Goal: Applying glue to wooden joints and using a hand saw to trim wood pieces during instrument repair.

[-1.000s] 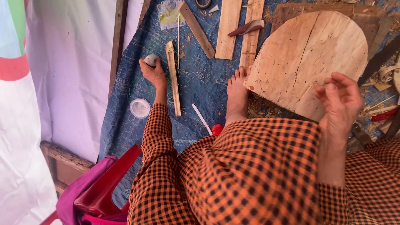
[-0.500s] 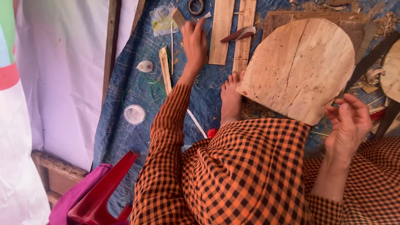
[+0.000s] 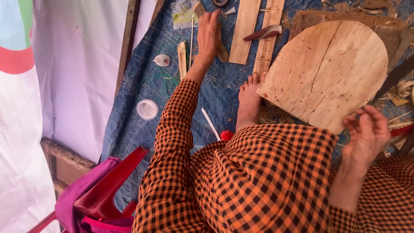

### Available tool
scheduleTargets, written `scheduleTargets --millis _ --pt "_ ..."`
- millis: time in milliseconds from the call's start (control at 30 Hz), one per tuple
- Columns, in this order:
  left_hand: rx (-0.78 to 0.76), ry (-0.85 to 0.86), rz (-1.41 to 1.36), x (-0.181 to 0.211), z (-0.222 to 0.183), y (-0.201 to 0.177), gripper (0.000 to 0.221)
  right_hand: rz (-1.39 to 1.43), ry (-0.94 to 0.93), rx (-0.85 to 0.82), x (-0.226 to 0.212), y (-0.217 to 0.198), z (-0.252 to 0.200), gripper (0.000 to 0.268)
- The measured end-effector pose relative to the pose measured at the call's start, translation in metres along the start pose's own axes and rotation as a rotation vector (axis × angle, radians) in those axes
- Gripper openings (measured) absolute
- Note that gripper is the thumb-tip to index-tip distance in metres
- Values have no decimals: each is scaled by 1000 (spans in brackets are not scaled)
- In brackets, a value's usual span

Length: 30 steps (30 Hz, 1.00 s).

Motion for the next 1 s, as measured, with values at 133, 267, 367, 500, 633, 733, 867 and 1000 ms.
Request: scheduleTargets --millis 133,267,367,500,633,733,867,1000 --pt "-7 59 -60 15 26 6 31 14 -7 -14 -9 11 -7 18" --pt "-21 52 26 15 22 42 25 62 31 -28 -5 11 -4 20" --pt "3 81 70 17 26 40 17 65 21 -28 1 7 0 19" --pt "-212 237 96 29 40 38 39 53 37 -43 4 12 -1 22" --pt "-327 282 63 39 20 51 24 58 66 -60 6 20 -2 24" --pt "-201 195 60 52 9 33 18 44 63 -85 6 20 -7 24" --pt "81 -54 -309 65 6 -51 17 50 63 -71 8 11 -7 21" --pt "107 -368 -448 56 -13 -169 23 9 43 -78 2 11 -7 18"
Point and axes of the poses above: each hand's wrist, its own z-axis towards the middle knuckle, its own y-axis out of the palm, x = y × z, the point moved 10 cm from there along z, towards the middle knuckle, and after that the axes turned 8 degrees about -z, right-handed, at the moved point
